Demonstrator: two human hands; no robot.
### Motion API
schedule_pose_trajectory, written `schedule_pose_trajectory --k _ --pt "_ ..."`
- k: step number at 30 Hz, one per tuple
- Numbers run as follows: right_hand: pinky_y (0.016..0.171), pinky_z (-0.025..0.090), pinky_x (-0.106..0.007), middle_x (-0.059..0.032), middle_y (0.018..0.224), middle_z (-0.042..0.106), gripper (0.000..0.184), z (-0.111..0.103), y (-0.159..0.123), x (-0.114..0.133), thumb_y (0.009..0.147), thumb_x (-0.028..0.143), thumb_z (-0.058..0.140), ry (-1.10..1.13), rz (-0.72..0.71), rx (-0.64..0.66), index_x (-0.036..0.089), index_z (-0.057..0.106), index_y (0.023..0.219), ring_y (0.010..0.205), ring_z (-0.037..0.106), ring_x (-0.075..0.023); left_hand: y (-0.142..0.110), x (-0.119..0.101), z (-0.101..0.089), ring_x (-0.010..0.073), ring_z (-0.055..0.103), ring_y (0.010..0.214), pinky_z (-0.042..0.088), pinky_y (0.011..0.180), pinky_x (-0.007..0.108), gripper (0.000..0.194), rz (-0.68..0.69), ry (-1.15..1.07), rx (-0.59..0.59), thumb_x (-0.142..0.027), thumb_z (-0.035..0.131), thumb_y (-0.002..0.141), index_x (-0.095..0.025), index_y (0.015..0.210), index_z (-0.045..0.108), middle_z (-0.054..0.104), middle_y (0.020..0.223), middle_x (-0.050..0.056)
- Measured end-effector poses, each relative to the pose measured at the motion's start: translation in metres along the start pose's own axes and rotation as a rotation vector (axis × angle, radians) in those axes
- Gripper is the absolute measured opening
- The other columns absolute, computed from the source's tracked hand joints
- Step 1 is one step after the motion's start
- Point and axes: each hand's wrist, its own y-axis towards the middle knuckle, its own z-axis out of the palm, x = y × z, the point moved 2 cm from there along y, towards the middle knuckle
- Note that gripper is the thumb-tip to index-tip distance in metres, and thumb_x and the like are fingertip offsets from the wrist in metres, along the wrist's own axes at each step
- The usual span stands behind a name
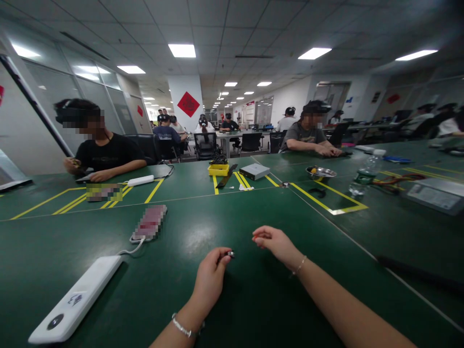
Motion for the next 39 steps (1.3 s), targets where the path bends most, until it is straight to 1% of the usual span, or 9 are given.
schedule_pose_trajectory --k 4,7,11,16,19,22,25,31,39 --pt "0.059 0.041 -0.025 0.0 0.067 0.063 0.022 0.046 -0.021 0.015 0.063 0.031 0.065 0.283 0.06 0.127 0.016 0.058 0.077 0.057 0.052 -0.0091 0.001 0.001 0.0 0.0175 0.059 0.08 0.044 0.075 0.031 0.018 0.039 -0.006 -0.041 -0.025 0.045 0.077 -0.02 0.086 0.06 0.064 0.083 0.002" --pt "0.058 0.04 -0.025 -0.0016 0.069 0.064 0.026 0.06 -0.03 0.019 0.062 0.033 0.068 0.456 0.135 0.182 0.016 0.054 0.075 0.059 0.055 -0.0099 0.001 0.002 0.0 0.0174 0.058 0.08 0.044 0.074 0.031 0.017 0.031 -0.026 -0.067 -0.024 0.048 0.075 -0.02 0.087 0.06 0.064 0.083 0.002" --pt "0.055 0.038 -0.023 -0.001 0.07 0.065 0.028 0.058 -0.028 0.014 0.054 0.028 0.073 0.523 0.167 0.125 0.017 0.055 0.072 0.057 0.053 -0.0092 0.001 0.003 0.0 0.017 0.058 0.078 0.045 0.074 0.031 0.02 0.002 -0.036 -0.079 -0.024 0.051 0.073 -0.02 0.09 0.061 0.065 0.085 0.002" --pt "0.048 0.031 -0.022 0.0009 0.063 0.061 0.028 0.051 -0.02 0.004 0.056 0.031 0.072 0.51 0.155 0.059 0.016 0.061 0.077 0.049 0.043 -0.0067 0.0 0.005 0.001 0.016 0.057 0.078 0.044 0.073 0.03 0.021 0.009 -0.043 -0.064 -0.023 0.051 0.074 -0.02 0.092 0.06 0.064 0.086 0.001" --pt "0.048 0.031 -0.022 0.0015 0.061 0.059 0.027 0.05 -0.019 0.002 0.06 0.032 0.07 0.538 0.171 0.077 0.015 0.063 0.079 0.05 0.043 -0.0066 0.0 0.005 0.001 0.0157 0.057 0.078 0.043 0.073 0.029 0.021 0.015 -0.06 -0.06 -0.023 0.051 0.074 -0.02 0.093 0.059 0.063 0.086 0.001" --pt "0.049 0.033 -0.021 0.0006 0.065 0.059 0.024 0.052 -0.021 0.002 0.062 0.029 0.067 0.598 0.255 0.138 0.015 0.063 0.082 0.053 0.046 -0.0066 -0.001 0.004 0.002 0.0154 0.057 0.076 0.043 0.072 0.028 0.02 0.006 -0.068 -0.057 -0.025 0.051 0.075 -0.02 0.093 0.059 0.063 0.083 0.001" --pt "0.05 0.036 -0.02 -0.0012 0.072 0.062 0.022 0.054 -0.023 0.001 0.065 0.024 0.064 0.626 0.304 0.159 0.015 0.063 0.086 0.055 0.049 -0.0065 -0.001 0.002 0.002 0.0151 0.056 0.074 0.043 0.071 0.028 0.019 0.021 -0.064 -0.028 -0.026 0.049 0.077 -0.02 0.092 0.06 0.063 0.08 0.001" --pt "0.058 0.041 -0.021 -0.0022 0.08 0.064 0.025 0.058 -0.024 -0.004 0.06 0.019 0.069 0.624 0.283 0.119 0.016 0.063 0.084 0.062 0.055 -0.0077 -0.003 -0.004 0.002 0.0147 0.056 0.071 0.043 0.069 0.028 0.018 0.054 -0.005 0.01 -0.025 0.051 0.076 -0.02 0.091 0.061 0.062 0.077 0.0" --pt "0.074 0.043 -0.03 -0.0083 0.093 0.066 0.04 0.07 -0.03 -0.003 0.06 0.032 0.07 0.592 0.232 0.059 0.014 0.065 0.096 0.083 0.059 -0.0161 -0.004 -0.005 0.003 0.0144 0.057 0.067 0.044 0.066 0.028 0.016 0.036 0.05 -0.052 -0.024 0.053 0.074 -0.02 0.086 0.062 0.064 0.074 0.0"
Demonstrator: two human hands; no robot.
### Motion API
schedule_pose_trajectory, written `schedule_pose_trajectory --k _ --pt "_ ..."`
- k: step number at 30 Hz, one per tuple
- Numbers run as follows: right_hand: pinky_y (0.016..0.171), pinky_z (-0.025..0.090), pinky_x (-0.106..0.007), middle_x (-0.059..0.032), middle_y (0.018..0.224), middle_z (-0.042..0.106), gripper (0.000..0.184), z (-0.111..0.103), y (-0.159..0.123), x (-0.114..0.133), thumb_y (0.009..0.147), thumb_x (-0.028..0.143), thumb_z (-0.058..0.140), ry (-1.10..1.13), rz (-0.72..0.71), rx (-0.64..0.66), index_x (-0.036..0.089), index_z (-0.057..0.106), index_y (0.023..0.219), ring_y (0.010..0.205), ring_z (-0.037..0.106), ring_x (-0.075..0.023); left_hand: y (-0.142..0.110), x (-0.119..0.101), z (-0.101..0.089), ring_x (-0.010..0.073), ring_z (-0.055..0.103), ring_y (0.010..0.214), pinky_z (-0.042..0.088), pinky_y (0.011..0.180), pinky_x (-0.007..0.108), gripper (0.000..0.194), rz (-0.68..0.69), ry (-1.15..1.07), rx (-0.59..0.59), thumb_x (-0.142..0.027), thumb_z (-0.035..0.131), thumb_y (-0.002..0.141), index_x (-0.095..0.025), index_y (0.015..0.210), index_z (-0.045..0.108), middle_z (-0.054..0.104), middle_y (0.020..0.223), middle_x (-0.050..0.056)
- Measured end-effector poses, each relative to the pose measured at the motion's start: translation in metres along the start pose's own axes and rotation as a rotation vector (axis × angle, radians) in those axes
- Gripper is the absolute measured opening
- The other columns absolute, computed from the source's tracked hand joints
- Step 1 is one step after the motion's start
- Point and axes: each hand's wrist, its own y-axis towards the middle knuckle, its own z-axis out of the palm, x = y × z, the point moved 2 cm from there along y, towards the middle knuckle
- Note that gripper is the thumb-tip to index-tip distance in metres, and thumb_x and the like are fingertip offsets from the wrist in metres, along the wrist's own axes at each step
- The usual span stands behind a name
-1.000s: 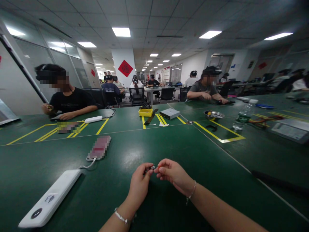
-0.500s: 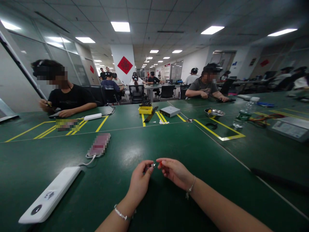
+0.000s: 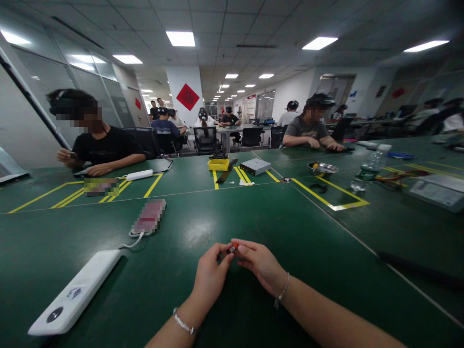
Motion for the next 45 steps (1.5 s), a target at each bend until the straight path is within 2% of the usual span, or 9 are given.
schedule_pose_trajectory --k 9,24,28,34,36,38,41,43,45 --pt "0.081 0.042 -0.035 -0.0091 0.106 0.063 0.045 0.007 -0.006 0.0 0.063 0.036 0.068 -0.032 -0.051 -0.011 0.018 0.063 0.104 0.095 0.057 -0.0204 -0.004 -0.002 -0.004 0.0153 0.061 0.069 0.048 0.067 0.029 0.016 0.023 0.036 -0.096 -0.027 0.054 0.074 -0.021 0.085 0.064 0.069 0.08 0.001" --pt "0.079 0.044 -0.034 -0.0101 0.105 0.064 0.043 0.008 -0.007 -0.013 0.064 0.032 0.068 0.113 -0.038 0.029 0.017 0.063 0.104 0.092 0.059 -0.0196 -0.006 0.004 -0.004 0.0161 0.061 0.075 0.046 0.071 0.03 0.015 -0.006 0.025 -0.092 -0.027 0.053 0.076 -0.021 0.085 0.063 0.068 0.081 0.0" --pt "0.079 0.044 -0.035 -0.0092 0.105 0.064 0.043 0.007 -0.006 -0.01 0.063 0.036 0.068 -0.011 -0.079 -0.015 0.019 0.064 0.102 0.093 0.058 -0.0203 -0.006 0.006 -0.002 0.0166 0.061 0.077 0.046 0.073 0.03 0.015 0.009 0.075 -0.096 -0.028 0.053 0.076 -0.021 0.086 0.062 0.068 0.083 0.001" --pt "0.081 0.044 -0.035 -0.0064 0.083 0.07 0.029 0.004 0.002 0.009 0.058 0.034 0.069 -0.311 -0.275 -0.101 0.017 0.069 0.082 0.081 0.062 -0.0202 -0.005 0.002 0.002 0.0173 0.06 0.081 0.046 0.074 0.032 0.018 0.049 0.135 0.002 -0.026 0.055 0.074 -0.022 0.091 0.059 0.065 0.086 0.001" --pt "0.079 0.044 -0.034 -0.0059 0.081 0.07 0.028 -0.01 0.011 0.022 0.061 0.034 0.065 -0.385 -0.318 -0.164 0.016 0.068 0.083 0.079 0.062 -0.0195 -0.004 0.003 0.002 0.0187 0.058 0.089 0.045 0.078 0.034 0.028 0.052 0.126 0.013 -0.026 0.057 0.071 -0.022 0.099 0.055 0.064 0.095 0.002" --pt "0.077 0.045 -0.032 -0.0059 0.084 0.069 0.03 -0.038 0.021 0.042 0.065 0.035 0.06 -0.464 -0.378 -0.304 0.016 0.066 0.088 0.08 0.062 -0.0187 -0.002 0.007 0.002 0.0203 0.055 0.098 0.043 0.084 0.037 0.037 0.033 0.118 -0.009 -0.028 0.057 0.072 -0.021 0.107 0.05 0.061 0.105 0.005" --pt "0.071 0.044 -0.031 -0.007 0.089 0.068 0.033 -0.105 0.026 0.076 0.07 0.038 0.053 -0.705 -0.445 -0.656 0.017 0.063 0.093 0.08 0.06 -0.0192 0.0 0.014 0.0 0.0226 0.051 0.105 0.039 0.089 0.04 0.038 -0.027 0.143 -0.021 -0.032 0.053 0.075 -0.019 0.11 0.05 0.056 0.111 0.009" --pt "0.068 0.043 -0.032 -0.0079 0.088 0.067 0.032 -0.156 0.021 0.094 0.072 0.037 0.05 -0.966 -0.38 -0.899 0.018 0.063 0.093 0.077 0.059 -0.021 0.002 0.016 -0.001 0.0238 0.05 0.107 0.038 0.091 0.041 0.037 -0.063 0.161 -0.028 -0.033 0.051 0.076 -0.018 0.11 0.05 0.055 0.111 0.01" --pt "0.065 0.042 -0.033 -0.0091 0.089 0.067 0.032 -0.202 0.012 0.105 0.074 0.036 0.046 -1.146 -0.255 -1.033 0.019 0.065 0.093 0.076 0.059 -0.0226 0.003 0.017 -0.001 0.0243 0.049 0.108 0.036 0.093 0.042 0.036 -0.077 0.181 -0.033 -0.032 0.049 0.076 -0.017 0.109 0.05 0.055 0.111 0.01"
